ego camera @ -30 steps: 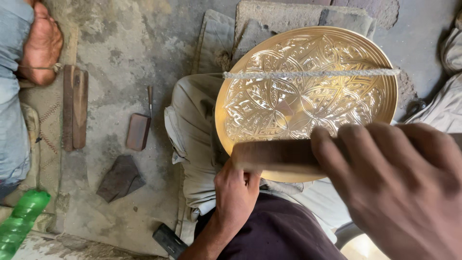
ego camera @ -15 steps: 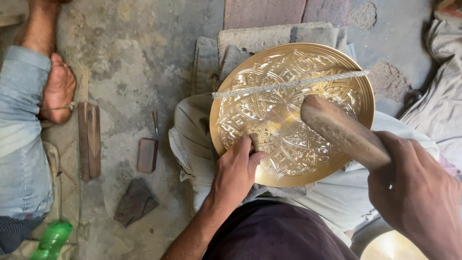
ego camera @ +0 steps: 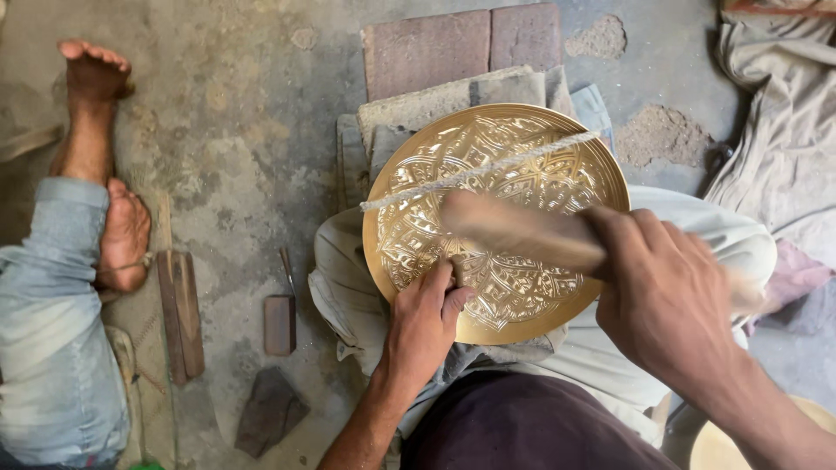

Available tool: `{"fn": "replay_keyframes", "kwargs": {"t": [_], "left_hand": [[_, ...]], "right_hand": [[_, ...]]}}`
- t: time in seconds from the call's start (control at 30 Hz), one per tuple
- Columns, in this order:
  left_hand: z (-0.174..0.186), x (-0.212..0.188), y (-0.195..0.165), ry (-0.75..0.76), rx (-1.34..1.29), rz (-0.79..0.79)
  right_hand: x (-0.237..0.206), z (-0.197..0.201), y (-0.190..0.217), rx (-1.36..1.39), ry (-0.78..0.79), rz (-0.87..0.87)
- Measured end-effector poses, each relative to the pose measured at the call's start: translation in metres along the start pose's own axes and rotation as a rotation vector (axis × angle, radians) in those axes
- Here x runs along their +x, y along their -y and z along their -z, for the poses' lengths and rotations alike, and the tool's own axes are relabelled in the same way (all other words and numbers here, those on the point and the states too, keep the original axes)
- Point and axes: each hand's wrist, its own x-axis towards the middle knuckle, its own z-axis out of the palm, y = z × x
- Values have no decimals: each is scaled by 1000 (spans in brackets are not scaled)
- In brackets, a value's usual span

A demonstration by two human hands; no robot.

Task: The person sits on the floor with a decorative brass plate resting on their lap and repeatedly strikes a small punch held against the plate using a wooden mallet, working the embossed pattern across the surface. They reposition and rotate the plate by hand between strikes to reach different areas of the design.

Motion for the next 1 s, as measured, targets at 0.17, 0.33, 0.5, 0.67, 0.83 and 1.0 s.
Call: {"fn": "replay_keyframes", "kwargs": {"t": [0.17,0.33,0.5,0.67,0.83,1.0], "left_hand": [[7,16,-14,268,119,-33],[10,33,-18,538,-173,21],[12,43,-23,668,133,-186],[12,50,-29,706,65,-123],[6,53,-27,777,127,-339],[-4,51,-27,925,172,-315]], "right_hand": [[-35,-5,-21,46,140,-184],[-83,-25,-17,177,69,-356],[-127,-54,1,310,-16,-505],[-163,-78,-15,326,42,-679],[-194,-91,-24,397,54,-843],[-212,-103,-8,511,-154,-869]]}}
